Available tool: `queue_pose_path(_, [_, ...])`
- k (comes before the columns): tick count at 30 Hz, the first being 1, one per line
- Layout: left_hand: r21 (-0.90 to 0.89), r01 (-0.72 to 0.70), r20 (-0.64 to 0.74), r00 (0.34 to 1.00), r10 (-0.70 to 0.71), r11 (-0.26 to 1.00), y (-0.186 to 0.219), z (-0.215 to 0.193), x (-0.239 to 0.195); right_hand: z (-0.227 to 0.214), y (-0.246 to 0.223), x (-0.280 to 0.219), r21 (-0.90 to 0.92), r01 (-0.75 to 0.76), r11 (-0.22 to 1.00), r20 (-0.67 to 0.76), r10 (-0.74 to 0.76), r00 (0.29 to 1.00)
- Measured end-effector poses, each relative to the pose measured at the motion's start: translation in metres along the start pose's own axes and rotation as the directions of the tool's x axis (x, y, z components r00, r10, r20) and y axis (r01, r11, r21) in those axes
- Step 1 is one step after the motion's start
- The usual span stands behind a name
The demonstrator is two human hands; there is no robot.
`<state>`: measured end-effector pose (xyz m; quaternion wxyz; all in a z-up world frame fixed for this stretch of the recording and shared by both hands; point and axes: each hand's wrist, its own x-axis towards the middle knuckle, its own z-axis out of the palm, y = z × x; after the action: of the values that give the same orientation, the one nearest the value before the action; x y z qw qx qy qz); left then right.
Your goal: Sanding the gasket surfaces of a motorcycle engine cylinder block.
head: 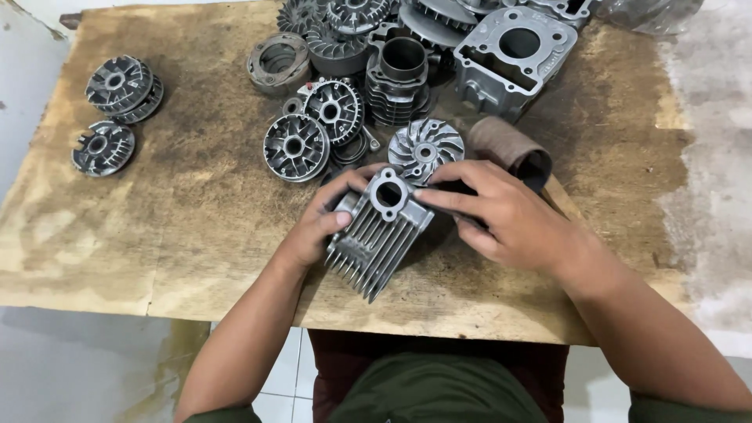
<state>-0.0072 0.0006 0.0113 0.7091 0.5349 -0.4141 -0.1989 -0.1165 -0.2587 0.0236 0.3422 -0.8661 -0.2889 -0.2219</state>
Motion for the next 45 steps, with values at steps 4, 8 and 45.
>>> queue_pose_path(4, [0.097, -0.038, 0.045, 0.998, 0.034, 0.995, 0.003, -0.001, -0.006, -0.016, -0.027, 0.005, -0.06, -0.017, 0.998, 0.056, 0.02, 0.998])
queue_pose_path(8, [0.162, -0.013, 0.133, 0.991, -0.009, 0.987, 0.03, 0.006, -0.012, -0.029, -0.053, 0.011, -0.124, 0.002, 0.992, 0.166, 0.019, 0.986])
queue_pose_path(45, [0.471, -0.211, 0.172, 0.974, 0.145, 0.856, 0.063, 0.034, -0.049, -0.042, -0.14, -0.009, -0.335, 0.009, 0.942, 0.19, 0.059, 0.98])
